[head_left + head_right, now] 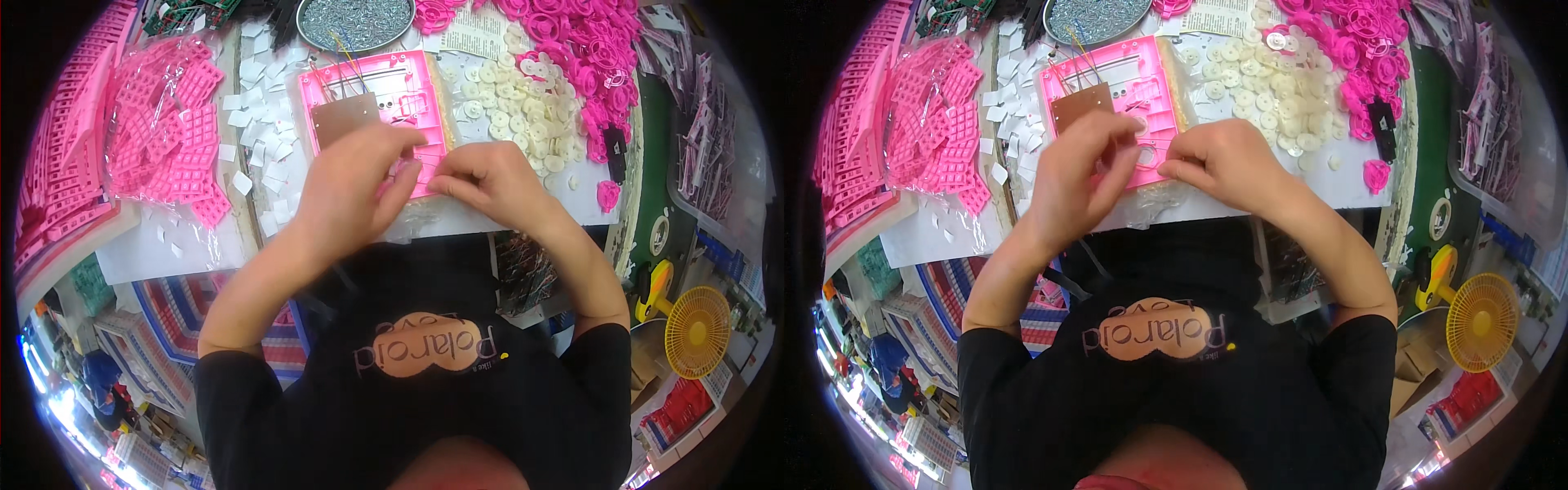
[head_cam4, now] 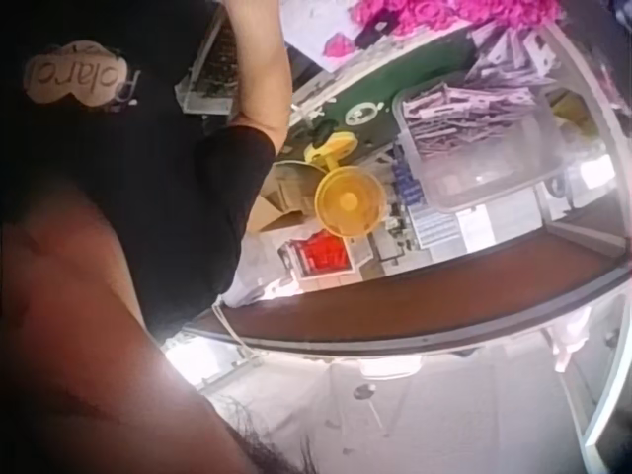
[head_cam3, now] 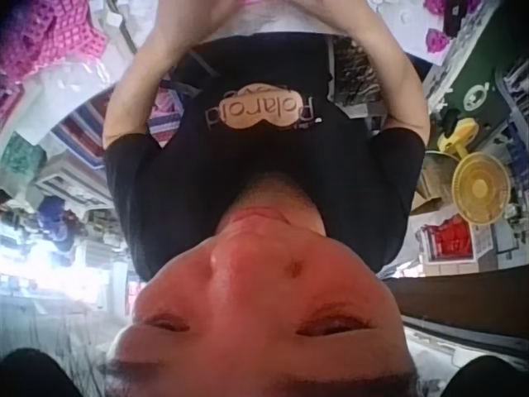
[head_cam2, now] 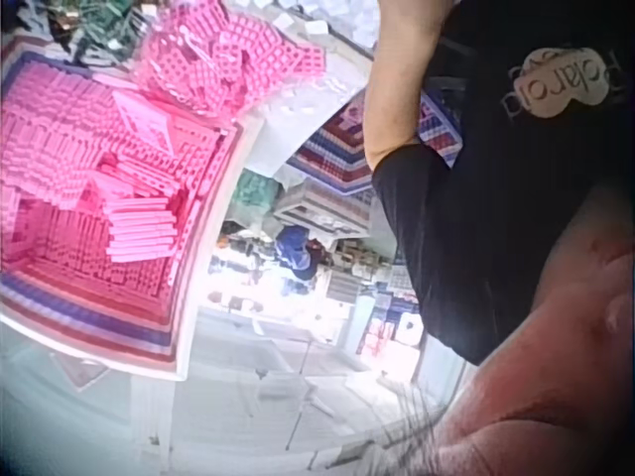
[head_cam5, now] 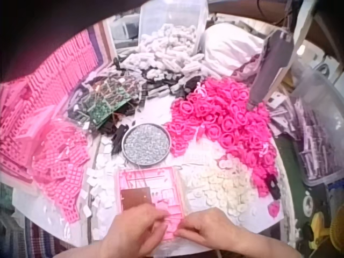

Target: Assembling a pink toy calculator or register by installing buttons, a circuit board, and using a hot glue gun to secure components.

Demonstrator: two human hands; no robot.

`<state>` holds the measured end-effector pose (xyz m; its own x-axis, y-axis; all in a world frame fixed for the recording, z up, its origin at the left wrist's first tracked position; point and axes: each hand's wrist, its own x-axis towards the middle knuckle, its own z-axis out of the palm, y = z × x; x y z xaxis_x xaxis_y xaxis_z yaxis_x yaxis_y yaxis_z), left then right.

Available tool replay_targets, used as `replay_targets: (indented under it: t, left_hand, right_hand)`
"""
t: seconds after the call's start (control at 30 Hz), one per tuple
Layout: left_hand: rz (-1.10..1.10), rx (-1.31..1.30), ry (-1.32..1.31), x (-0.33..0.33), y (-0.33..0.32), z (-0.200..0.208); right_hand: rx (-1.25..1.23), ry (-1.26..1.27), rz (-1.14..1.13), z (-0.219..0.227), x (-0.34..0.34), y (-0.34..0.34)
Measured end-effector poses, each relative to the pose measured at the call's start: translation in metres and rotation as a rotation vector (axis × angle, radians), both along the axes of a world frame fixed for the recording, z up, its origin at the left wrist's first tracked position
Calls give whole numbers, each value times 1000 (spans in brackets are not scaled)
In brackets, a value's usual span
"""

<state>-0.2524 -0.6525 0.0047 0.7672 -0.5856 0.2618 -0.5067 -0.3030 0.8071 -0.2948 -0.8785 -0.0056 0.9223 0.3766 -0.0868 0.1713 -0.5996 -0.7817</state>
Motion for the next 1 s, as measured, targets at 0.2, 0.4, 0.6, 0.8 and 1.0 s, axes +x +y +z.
replay_targets:
  t: [0.2,0.4,0.6,0.8,1.0]
  left_hand:
    - [-60,102,-113,-31,12,-14]
    - [-152,111,-238,-30,15,-23]
    - [-208,166,-315,-31,16,-32]
    - [-224,206,-362,-32,16,-33]
    - [-239,242,-415,-29,13,-32]
  right_hand:
    - [-7,-749,217,-26,-5,3]
    - [-122,-742,78,-34,-23,-2]
    - [-338,-656,96,-19,-38,-4]
    - [-237,-548,38,-7,-42,-2]
    - [-402,-547,131,4,-52,-1]
